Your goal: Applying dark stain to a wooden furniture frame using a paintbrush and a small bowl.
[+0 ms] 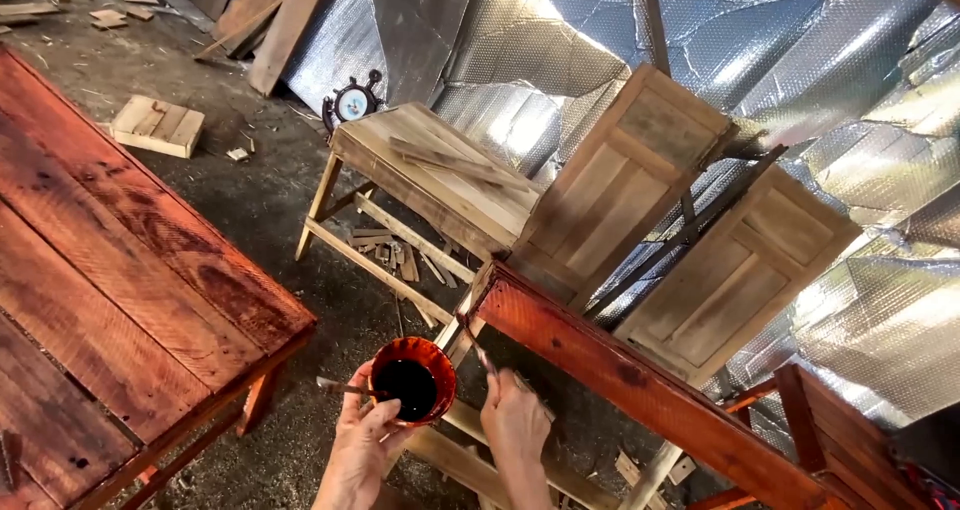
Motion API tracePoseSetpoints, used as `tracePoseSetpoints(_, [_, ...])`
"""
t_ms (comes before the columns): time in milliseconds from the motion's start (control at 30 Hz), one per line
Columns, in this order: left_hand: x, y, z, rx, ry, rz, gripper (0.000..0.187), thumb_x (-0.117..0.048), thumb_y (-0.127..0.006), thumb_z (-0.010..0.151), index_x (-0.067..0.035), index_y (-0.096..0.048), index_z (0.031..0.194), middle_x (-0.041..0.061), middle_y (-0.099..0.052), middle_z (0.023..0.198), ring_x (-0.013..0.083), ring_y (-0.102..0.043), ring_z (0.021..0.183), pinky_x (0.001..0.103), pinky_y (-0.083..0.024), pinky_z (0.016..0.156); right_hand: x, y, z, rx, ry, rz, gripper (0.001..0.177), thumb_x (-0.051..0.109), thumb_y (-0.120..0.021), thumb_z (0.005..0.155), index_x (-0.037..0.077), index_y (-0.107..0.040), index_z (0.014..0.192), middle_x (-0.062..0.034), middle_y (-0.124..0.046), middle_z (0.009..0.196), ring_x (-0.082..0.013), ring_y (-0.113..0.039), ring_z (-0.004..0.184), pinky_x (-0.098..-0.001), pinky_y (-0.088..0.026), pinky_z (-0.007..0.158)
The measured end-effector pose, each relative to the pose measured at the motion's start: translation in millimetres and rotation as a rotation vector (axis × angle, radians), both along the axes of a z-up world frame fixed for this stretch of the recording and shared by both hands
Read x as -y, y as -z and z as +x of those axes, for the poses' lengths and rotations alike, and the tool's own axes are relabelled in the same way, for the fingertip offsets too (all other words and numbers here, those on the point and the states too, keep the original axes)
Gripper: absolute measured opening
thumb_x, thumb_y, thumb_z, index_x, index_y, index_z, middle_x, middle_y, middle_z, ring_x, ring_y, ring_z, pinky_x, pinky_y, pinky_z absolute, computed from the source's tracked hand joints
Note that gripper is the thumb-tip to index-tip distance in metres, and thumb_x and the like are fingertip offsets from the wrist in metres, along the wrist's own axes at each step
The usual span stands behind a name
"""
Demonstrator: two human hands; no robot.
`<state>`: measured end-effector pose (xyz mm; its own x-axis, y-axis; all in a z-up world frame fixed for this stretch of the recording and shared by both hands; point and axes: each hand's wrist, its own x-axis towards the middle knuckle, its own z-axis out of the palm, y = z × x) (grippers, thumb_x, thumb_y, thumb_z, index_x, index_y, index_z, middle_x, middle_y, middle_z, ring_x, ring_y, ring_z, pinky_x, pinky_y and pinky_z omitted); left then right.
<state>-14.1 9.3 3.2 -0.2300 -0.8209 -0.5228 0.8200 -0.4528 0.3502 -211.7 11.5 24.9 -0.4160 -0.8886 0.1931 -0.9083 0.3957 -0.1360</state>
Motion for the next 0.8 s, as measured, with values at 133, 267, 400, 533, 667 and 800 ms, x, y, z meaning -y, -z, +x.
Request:
tracePoseSetpoints(133, [5.9, 7.1, 3.3, -0.025, -0.011, 0.051, 0.068, 0.012, -0.059, 0.085, -0.03, -0.055, 0.139, 0.019, -0.053, 0.148, 0.0454, -0.062, 0.118, 0.057, -0.054, 0.093, -4.5, 17.8, -5.3, -0.006, 0.002, 0.076, 0.026, 0.039, -0.043, 0.104, 0.018, -0.06, 0.101, -0.0047, -0.061, 0.059, -0.0241, -0.063, 0.053, -0.0378, -0.049, 0.043])
tracePoseSetpoints(267, [9.0, 14.0, 4.2, -0.018, -0.021, -0.006, 0.071, 0.013, -0.061, 0.083, -0.029, -0.053, 0.14, 0.016, -0.057, 0.143, 0.0381, -0.06, 0.099, 0.055, -0.054, 0.091, -10.3, 32.5, -24.0, 0.061, -0.104, -0.08, 0.026, 0.038, -0.042, 0.104, 0.018, -0.055, 0.095, -0.0007, -0.058, 0.057, -0.0199, -0.052, 0.044, -0.032, -0.039, 0.038])
tracePoseSetpoints(400, [6.9, 4.0, 8.3, 0.003, 0.004, 0.022, 0.071, 0.01, -0.062, 0.083, -0.029, -0.054, 0.141, 0.018, -0.054, 0.145, 0.0397, -0.061, 0.106, 0.055, -0.053, 0.095, -14.9, 20.4, -44.2, 0.112, 0.162, -0.001, 0.022, 0.03, -0.039, 0.107, 0.02, -0.058, 0.108, 0.006, -0.053, 0.054, -0.0066, -0.046, 0.037, -0.0176, -0.036, 0.029])
tracePoseSetpoints(533, [6.0, 5.1, 8.1, -0.006, -0.003, 0.019, 0.07, 0.015, -0.059, 0.087, -0.028, -0.055, 0.142, 0.017, -0.061, 0.12, 0.031, -0.053, 0.084, 0.059, -0.053, 0.097, -36.6, 1.8, -38.2, 0.178, 0.471, -0.03, 0.036, 0.05, -0.03, 0.102, 0.03, -0.06, 0.109, -0.0134, -0.074, 0.08, -0.0379, -0.071, 0.082, -0.0518, -0.055, 0.074])
tracePoseSetpoints(667, [4.0, 9.7, 3.4, 0.007, -0.01, -0.006, 0.073, 0.014, -0.06, 0.084, -0.028, -0.054, 0.143, 0.017, -0.055, 0.136, 0.0321, -0.053, 0.09, 0.058, -0.053, 0.096, -16.5, -3.4, 3.9, 0.322, 0.321, 0.092, 0.032, 0.036, -0.031, 0.109, 0.018, -0.057, 0.113, 0.0039, -0.055, 0.061, -0.0072, -0.048, 0.043, -0.0186, -0.038, 0.035])
tracePoseSetpoints(800, [0.0, 15.0, -6.4, -0.045, -0.003, -0.021, 0.068, 0.015, -0.059, 0.081, -0.029, -0.055, 0.134, 0.014, -0.054, 0.151, 0.0427, -0.061, 0.111, 0.057, -0.055, 0.092, -12.6, 18.5, -9.3, 0.267, 0.197, -0.004, 0.031, 0.037, -0.035, 0.107, 0.018, -0.059, 0.112, 0.004, -0.057, 0.06, -0.0101, -0.052, 0.044, -0.0224, -0.042, 0.036])
